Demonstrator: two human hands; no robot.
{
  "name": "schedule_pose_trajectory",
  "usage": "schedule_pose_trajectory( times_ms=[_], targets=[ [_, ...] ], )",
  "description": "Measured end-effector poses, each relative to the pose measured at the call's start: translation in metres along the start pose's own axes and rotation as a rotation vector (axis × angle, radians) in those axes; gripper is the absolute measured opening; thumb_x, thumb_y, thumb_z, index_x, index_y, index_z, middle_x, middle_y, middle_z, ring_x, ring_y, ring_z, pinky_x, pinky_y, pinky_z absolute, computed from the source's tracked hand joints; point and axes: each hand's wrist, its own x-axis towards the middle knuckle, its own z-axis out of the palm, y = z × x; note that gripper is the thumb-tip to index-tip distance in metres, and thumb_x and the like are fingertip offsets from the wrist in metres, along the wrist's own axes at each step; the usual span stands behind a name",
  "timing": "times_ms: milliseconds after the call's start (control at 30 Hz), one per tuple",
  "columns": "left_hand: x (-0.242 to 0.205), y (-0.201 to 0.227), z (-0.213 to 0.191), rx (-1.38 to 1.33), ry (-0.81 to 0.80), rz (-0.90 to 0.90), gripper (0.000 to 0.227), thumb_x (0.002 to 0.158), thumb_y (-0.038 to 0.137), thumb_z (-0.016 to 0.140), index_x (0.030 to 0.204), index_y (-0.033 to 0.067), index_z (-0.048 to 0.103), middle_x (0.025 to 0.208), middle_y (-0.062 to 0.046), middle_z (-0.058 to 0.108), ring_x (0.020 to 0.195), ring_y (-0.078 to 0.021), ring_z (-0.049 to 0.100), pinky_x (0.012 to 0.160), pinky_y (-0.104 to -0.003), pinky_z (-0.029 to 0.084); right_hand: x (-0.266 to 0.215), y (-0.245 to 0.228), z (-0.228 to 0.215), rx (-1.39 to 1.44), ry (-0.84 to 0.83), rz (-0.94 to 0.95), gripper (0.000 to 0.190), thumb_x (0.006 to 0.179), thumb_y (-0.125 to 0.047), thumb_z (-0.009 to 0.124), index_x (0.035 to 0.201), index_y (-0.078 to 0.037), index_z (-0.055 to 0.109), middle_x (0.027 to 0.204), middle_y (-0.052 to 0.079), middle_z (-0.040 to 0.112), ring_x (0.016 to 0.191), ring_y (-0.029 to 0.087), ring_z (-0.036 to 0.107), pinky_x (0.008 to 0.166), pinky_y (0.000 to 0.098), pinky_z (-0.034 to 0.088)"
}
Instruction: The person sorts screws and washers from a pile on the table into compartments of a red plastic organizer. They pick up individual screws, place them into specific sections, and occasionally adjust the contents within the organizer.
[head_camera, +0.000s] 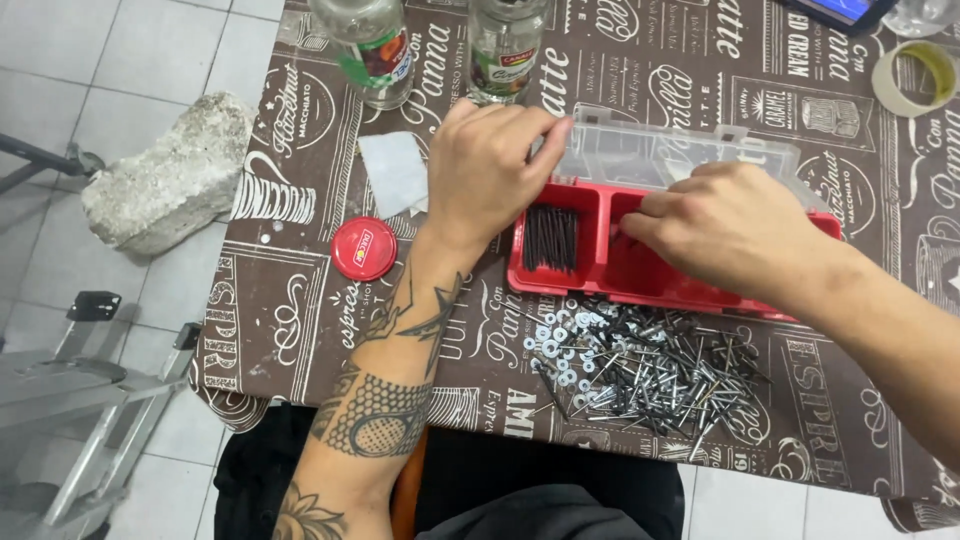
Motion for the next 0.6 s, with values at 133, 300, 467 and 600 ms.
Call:
schedule_pose_trajectory(
  times_ms=[133, 300, 467, 600],
  targets=[
    [0.0, 0.003, 0.0, 0.022, 0.024, 0.033, 0.022, 0.1, 0.02, 0.067, 0.079, 0.0157, 0.069, 0.061, 0.005, 0.065, 0.053, -0.009, 0.06, 0.06, -0.03, 0.038, 0.002, -0.007, 0.001, -0.066, 0.0, 0.033, 0.028, 0.093, -0.026, 0.073, 0.12, -0.027, 0.068, 0.065, -0.013, 0.069, 0.052, 0.01, 0.059, 0.048, 0.0262, 0.054],
    [-0.001, 0.002, 0.005, 0.035, -0.012, 0.029, 0.02, 0.101, 0.025, 0.067, 0.084, 0.0162, 0.072, 0.065, 0.004, 0.069, 0.054, -0.0087, 0.063, 0.061, -0.029, 0.042, 0.01, -0.013, 0.003, -0.163, -0.049, 0.052, 0.031, 0.102, -0.024, 0.068, 0.073, -0.022, 0.057, 0.05, -0.012, 0.048, 0.047, 0.009, 0.043, 0.064, 0.0303, 0.053],
    [0.0, 0.002, 0.002, 0.019, -0.016, 0.021, 0.022, 0.101, 0.022, 0.066, 0.081, 0.0145, 0.068, 0.064, 0.003, 0.067, 0.055, -0.0113, 0.062, 0.06, -0.031, 0.038, 0.006, -0.01, -0.015, -0.048, -0.097, 0.065, 0.012, 0.095, -0.031, 0.072, 0.088, -0.023, 0.066, 0.055, -0.011, 0.059, 0.052, 0.008, 0.054, 0.081, 0.0321, 0.059],
    [-0.002, 0.0, 0.005, -0.005, -0.037, 0.013, 0.016, 0.101, 0.023, 0.068, 0.087, 0.0159, 0.071, 0.069, 0.003, 0.071, 0.059, -0.0102, 0.066, 0.061, -0.029, 0.04, -0.033, 0.005, -0.017, 0.102, 0.317, 0.132, 0.037, 0.087, -0.009, 0.08, 0.118, -0.028, 0.075, 0.061, -0.011, 0.071, 0.05, 0.008, 0.064, 0.064, 0.0303, 0.06]
  ],
)
